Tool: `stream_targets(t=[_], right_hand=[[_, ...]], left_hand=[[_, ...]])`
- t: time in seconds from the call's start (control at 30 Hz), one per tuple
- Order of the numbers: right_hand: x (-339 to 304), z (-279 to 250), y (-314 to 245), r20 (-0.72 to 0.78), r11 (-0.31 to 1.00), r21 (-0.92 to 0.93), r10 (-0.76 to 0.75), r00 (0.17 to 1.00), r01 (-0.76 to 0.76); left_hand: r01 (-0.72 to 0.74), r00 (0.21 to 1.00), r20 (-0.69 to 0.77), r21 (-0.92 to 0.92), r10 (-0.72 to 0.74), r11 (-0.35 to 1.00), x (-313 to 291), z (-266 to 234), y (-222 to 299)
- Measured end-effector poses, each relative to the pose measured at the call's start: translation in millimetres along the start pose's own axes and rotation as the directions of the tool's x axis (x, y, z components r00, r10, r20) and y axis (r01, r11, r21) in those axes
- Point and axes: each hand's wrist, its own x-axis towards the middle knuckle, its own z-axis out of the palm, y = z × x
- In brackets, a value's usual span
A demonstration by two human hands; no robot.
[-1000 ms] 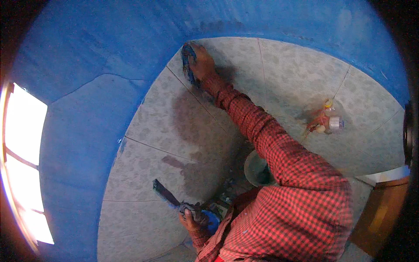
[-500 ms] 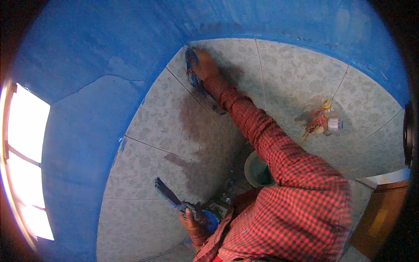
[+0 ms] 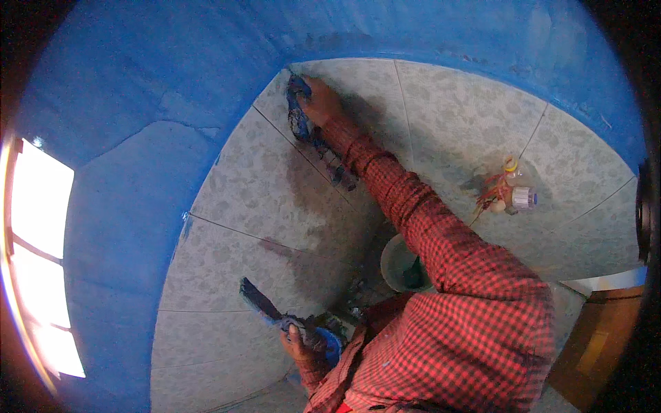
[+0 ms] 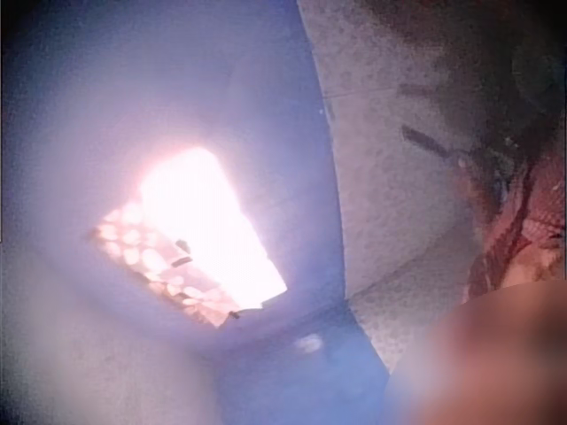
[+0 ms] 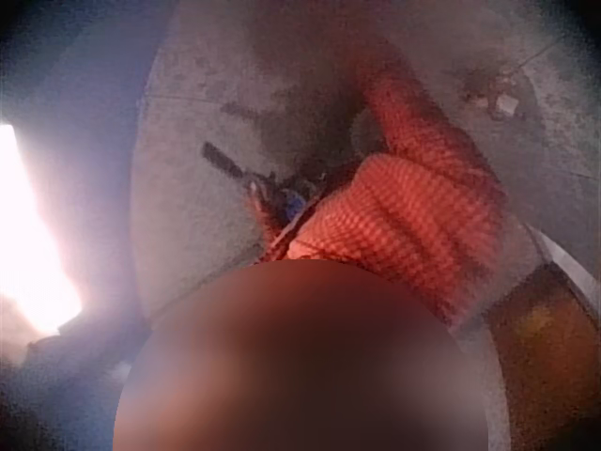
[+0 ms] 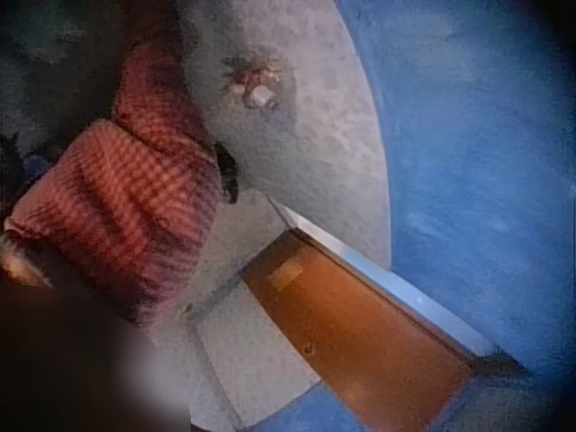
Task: The person wipes the upper section of a tiled wall with a cloth, moving along the wall and occasionally stepping back. The person also picks up a cloth from the floor and continues wiping the wall surface.
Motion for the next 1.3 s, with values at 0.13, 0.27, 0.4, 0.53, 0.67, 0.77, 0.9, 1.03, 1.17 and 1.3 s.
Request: stream_targets(t=[0.13,0.27,0.4,0.53,0.67,0.77,0.9,1.03,1.17,1.3], right_hand=[[7,1,-24,0.016,0.998,-0.047,0.035,0.999,-0.034],[14,-10,-61,0.103,0.975,-0.130,0.192,0.976,-0.178],[30,23,-32,-0.044,0.986,-0.040,0.162,0.986,-0.164],[32,20,-34,-0.068,0.996,0.005,0.086,0.994,-0.086],[27,17,-26,-0.051,0.986,0.114,-0.114,0.992,0.119],[2,4,-53,0.175,0.981,0.144,-0.155,0.972,0.130],[3,5,-43,0.174,0.955,0.283,-0.146,0.974,0.092],[44,29,-8,-0.204,0.990,0.096,-0.080,0.976,0.102],[33,17,-37,0.028,0.988,0.121,0.092,0.995,-0.095],[13,19,-57,0.026,0.987,0.155,-0.034,0.999,0.030]], left_hand=[[-0.023,0.997,-0.076,-0.071,0.018,0.997,-6,25,17],[0.009,0.992,-0.122,0.010,-0.008,1.000,-14,19,9],[0.046,0.961,-0.271,-0.041,-0.056,0.998,-15,23,-1],[0.083,0.990,-0.108,-0.091,-0.093,0.992,-16,11,-3],[0.047,0.997,-0.063,0.009,-0.046,0.999,-12,12,-1],[0.004,0.989,-0.144,0.125,0.014,0.992,-15,0,-14],[0.108,0.988,-0.113,-0.012,-0.108,0.994,-24,36,22],[0.083,0.995,-0.065,0.076,-0.078,0.994,-15,19,9],[0.212,0.954,-0.211,-0.033,-0.214,0.977,-20,30,20],[0.224,0.954,-0.189,-0.066,-0.232,0.972,-13,17,15]])
